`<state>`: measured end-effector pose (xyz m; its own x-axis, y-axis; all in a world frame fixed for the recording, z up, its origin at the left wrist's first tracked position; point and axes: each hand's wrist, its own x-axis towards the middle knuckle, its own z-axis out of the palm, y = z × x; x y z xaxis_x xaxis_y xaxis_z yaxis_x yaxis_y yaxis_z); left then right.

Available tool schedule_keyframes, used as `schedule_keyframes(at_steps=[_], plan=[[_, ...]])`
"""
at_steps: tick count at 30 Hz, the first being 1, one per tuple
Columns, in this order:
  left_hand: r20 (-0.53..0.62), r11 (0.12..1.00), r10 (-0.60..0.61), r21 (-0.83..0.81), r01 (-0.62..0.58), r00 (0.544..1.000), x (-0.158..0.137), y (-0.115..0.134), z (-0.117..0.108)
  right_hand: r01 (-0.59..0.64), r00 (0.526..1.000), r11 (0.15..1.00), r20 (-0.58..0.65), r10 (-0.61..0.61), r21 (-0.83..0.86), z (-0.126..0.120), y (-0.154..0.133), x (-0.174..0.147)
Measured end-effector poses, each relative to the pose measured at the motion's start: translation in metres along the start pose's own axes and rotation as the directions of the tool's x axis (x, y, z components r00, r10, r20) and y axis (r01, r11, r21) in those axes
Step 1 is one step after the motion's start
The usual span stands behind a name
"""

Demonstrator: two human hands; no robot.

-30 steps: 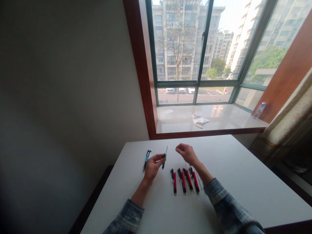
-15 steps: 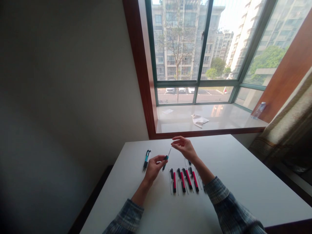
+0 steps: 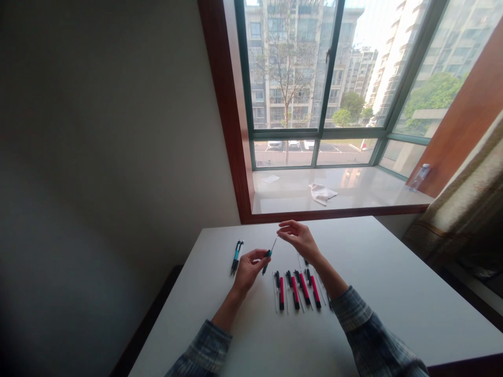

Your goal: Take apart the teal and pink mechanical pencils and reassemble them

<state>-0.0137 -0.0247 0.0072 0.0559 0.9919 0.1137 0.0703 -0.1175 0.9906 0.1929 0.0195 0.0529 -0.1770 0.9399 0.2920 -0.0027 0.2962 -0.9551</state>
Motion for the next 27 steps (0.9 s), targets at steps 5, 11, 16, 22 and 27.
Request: schedule_keyframes(at_steps=[5,11,16,22,27], plan=[[0.011,1.0,-0.003,-0.015,0.004,1.0,0.002,-0.004,0.0,-0.023,0.998,1.0,0.053,0.023,-0.015,0.002,0.002,0.0],[0.012,0.999,0.003,-0.04,-0.003,1.0,0.004,-0.004,0.0,-0.019,0.979,0.994,0.199,0.041,-0.109,0.007,0.012,-0.005],[0.044,0.999,0.018,-0.047,-0.016,0.999,0.003,-0.002,0.001,0.034,0.967,0.955,0.253,0.044,-0.294,0.014,0.016,-0.01],[0.033,0.999,0.036,-0.019,-0.036,0.999,0.002,0.002,-0.001,0.046,0.99,0.989,0.142,-0.025,-0.143,0.02,0.008,-0.01],[-0.03,0.999,0.047,0.029,-0.046,0.998,0.003,-0.003,-0.003,0.116,0.989,0.99,-0.1,-0.108,0.078,-0.002,-0.002,-0.001]])
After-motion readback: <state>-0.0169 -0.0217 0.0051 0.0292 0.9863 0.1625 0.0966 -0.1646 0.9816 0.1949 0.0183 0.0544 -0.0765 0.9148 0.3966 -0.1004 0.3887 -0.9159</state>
